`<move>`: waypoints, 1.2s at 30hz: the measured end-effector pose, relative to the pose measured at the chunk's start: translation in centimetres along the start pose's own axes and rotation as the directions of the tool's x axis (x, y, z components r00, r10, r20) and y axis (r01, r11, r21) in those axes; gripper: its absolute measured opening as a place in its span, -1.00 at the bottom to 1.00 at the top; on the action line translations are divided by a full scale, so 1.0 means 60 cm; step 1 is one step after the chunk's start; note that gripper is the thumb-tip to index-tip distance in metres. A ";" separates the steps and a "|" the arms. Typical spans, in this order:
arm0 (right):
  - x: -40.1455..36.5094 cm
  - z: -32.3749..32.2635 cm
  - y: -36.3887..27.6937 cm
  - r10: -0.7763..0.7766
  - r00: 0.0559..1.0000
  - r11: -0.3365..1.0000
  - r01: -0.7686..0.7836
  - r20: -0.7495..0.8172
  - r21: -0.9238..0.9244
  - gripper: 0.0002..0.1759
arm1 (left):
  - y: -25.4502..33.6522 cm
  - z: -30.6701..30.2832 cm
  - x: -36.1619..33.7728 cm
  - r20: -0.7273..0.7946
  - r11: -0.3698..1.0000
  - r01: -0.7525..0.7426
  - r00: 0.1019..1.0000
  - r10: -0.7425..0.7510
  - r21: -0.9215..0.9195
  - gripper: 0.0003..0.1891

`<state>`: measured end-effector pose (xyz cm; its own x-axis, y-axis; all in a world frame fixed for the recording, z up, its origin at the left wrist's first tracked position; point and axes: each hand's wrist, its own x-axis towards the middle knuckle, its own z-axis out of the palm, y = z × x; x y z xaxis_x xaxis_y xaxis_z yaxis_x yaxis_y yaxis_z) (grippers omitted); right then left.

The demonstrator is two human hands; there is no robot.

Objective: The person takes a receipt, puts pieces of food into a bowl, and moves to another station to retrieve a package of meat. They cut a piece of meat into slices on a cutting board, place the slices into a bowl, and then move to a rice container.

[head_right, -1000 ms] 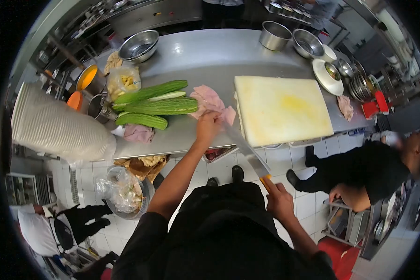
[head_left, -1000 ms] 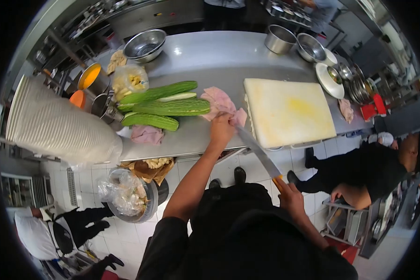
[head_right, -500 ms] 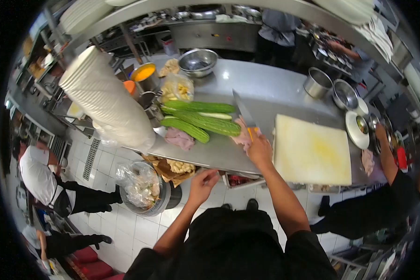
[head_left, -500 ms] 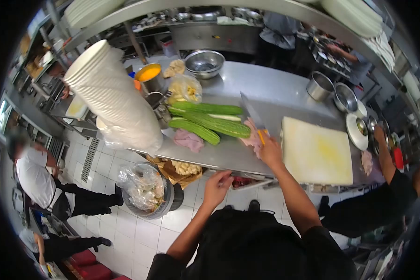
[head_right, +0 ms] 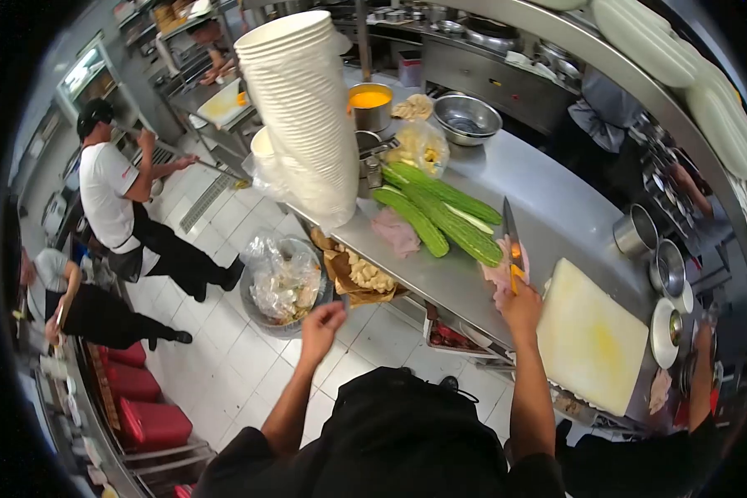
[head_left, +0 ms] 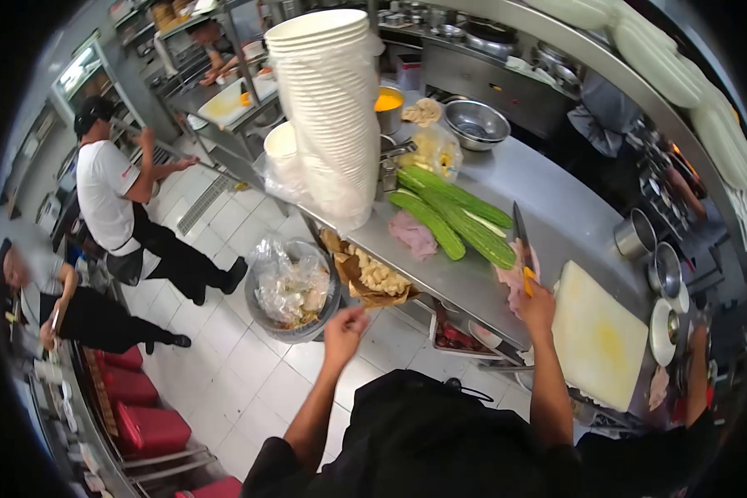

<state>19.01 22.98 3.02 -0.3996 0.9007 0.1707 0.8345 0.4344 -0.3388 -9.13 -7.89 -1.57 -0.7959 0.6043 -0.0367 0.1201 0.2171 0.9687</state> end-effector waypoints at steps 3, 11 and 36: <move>-0.007 -0.025 0.003 -0.001 1.000 1.000 0.001 0.003 0.011 -0.61 | -0.038 -0.098 0.062 -0.194 0.987 0.122 0.971 -0.141 -0.106 -0.75; -0.041 -0.061 0.085 0.172 0.981 0.977 -0.157 -0.095 0.141 -0.62 | -0.117 -0.662 0.182 -0.798 0.681 -0.448 0.481 -0.363 -0.580 -0.14; -0.092 -0.080 0.185 0.400 0.911 0.830 -0.314 -0.101 0.460 -0.65 | 0.135 -0.770 0.022 -0.819 0.722 -0.626 -0.222 -0.528 -0.296 -0.15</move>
<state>32.30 22.82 2.75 0.0083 0.9936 0.1129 0.6442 0.0811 -0.7606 -36.62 -40.71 17.56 -0.3729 -0.8771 -0.3026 0.4091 -0.4482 0.7948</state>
